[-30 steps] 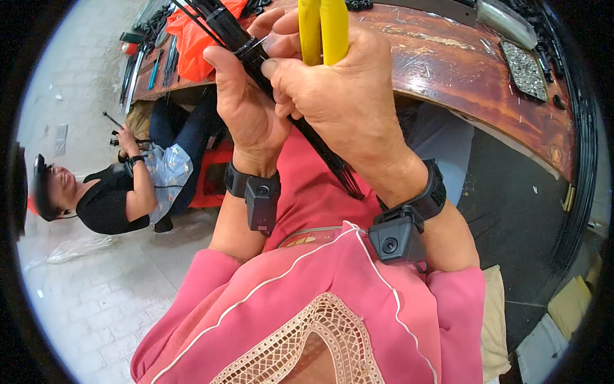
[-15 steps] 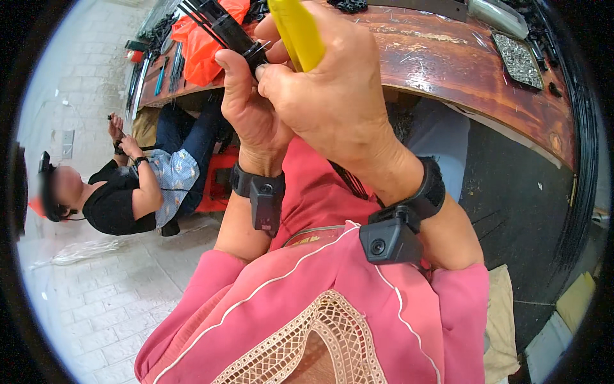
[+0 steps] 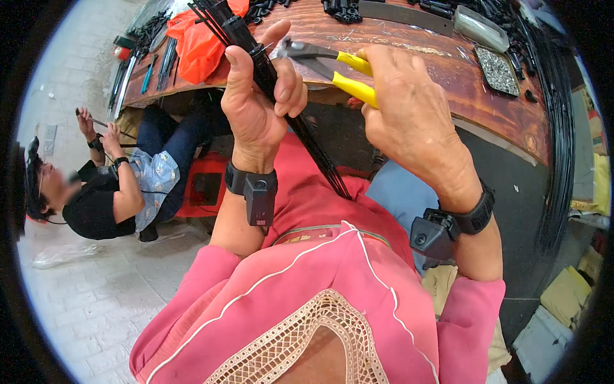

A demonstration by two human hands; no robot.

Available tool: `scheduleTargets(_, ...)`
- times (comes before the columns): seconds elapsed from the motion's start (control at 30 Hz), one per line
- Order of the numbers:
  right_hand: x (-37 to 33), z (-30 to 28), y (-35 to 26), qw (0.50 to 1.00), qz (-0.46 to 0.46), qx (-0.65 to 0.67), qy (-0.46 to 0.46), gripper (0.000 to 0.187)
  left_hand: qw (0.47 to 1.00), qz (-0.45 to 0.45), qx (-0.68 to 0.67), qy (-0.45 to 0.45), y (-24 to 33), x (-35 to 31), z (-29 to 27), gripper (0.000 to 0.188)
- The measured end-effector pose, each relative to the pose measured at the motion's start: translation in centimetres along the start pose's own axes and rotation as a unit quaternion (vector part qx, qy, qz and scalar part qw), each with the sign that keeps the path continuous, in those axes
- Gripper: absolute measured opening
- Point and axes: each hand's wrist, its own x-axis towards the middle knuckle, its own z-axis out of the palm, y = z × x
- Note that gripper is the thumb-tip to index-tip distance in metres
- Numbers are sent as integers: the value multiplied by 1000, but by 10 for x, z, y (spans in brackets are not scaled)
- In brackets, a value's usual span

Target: Manually assemble and secure the black composite ribs into an umbrella frame hub using tools.

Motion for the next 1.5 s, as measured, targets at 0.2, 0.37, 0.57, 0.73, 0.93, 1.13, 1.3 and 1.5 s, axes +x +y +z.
scheduleTargets(0.2, 14, 1, -6, 996, -8, -93, 4, 65, 1000, 4, 30, -9, -1, 0, 1, 75)
scheduleTargets(0.37, 22, -2, -8, 985, -53, -154, 52, 61, 1000, -5, 14, -11, 0, 1, 0, 75)
scheduleTargets(0.57, 22, -8, -8, 973, -76, -198, 92, 63, 999, -27, 6, -19, -2, 3, 0, 74)
scheduleTargets(0.73, 13, -3, -11, 983, -21, -173, 57, 72, 999, -35, 12, -8, -5, 3, 0, 72)
scheduleTargets(0.93, 2, 7, -25, 980, 55, -186, 37, 65, 992, -13, 71, 99, -6, 1, 11, 62)
scheduleTargets(1.13, -5, 22, -27, 983, 67, -163, 59, 50, 991, -17, 66, 114, -7, 2, 13, 59)
scheduleTargets(1.3, 1, 9, -9, 986, 35, -150, 64, 41, 999, -32, 11, 40, -10, 2, 1, 65)
scheduleTargets(1.5, 41, -43, 43, 979, -189, -80, -12, 28, 999, -24, 7, -37, -11, 1, 7, 83)
